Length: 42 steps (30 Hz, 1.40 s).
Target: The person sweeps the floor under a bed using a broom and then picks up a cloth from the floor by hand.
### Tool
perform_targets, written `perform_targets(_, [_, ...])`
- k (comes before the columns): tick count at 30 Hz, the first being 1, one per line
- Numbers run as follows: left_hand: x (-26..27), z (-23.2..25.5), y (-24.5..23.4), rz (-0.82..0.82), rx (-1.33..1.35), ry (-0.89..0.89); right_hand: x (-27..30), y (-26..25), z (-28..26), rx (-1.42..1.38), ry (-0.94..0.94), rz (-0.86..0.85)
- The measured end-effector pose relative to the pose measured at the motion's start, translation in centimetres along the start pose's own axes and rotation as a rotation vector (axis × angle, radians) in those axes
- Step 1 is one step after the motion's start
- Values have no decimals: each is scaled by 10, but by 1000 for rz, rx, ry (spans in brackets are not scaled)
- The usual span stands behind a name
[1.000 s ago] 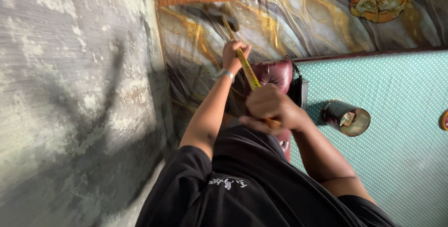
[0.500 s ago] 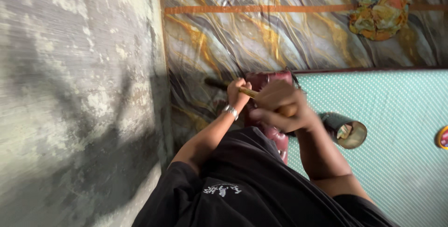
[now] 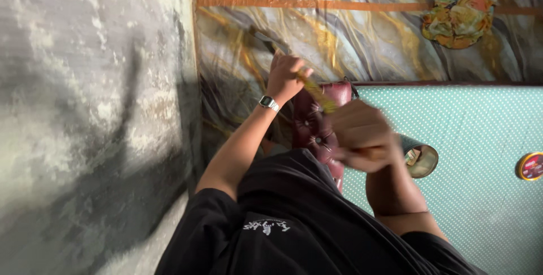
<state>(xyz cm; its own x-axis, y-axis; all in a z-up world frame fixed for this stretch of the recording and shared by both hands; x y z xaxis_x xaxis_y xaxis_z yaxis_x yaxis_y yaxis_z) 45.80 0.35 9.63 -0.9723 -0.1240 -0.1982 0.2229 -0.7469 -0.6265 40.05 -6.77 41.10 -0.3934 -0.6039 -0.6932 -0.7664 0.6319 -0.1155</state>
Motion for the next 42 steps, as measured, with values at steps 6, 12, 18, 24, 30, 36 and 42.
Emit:
perform_targets(6, [18,64,-24,-198,-335,328,-10,-34,-35,-139,-151,128])
perform_targets(12, [43,56,-52,-226,-243,286,3,-37,-19,-188,-118,311])
perform_targets(18, [79,4,-66,-331,110,-82,1,-21,9,-286,-73,351])
perform_targets(24, [133,-65,-84,-135,66,-345,2,30,52,-464,171,277])
perform_targets(30, [126,-160,-66,-49,-88,-463,1,66,112,-258,467,115])
perform_targets(36, [21,-217,-59,52,-54,-311,-35,71,147,35,488,30])
perform_targets(42, [-71,-246,-78,154,116,-285,-108,97,158,-3,213,-151])
Point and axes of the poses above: each hand's wrist, its own x-axis away from the middle knuckle, its own y-axis out of the palm, z = x × y, the point moved 10 cm from there along -x, towards the middle knuckle, and after that the axes turned 9 degrees about -y, right-handed, at the moved point
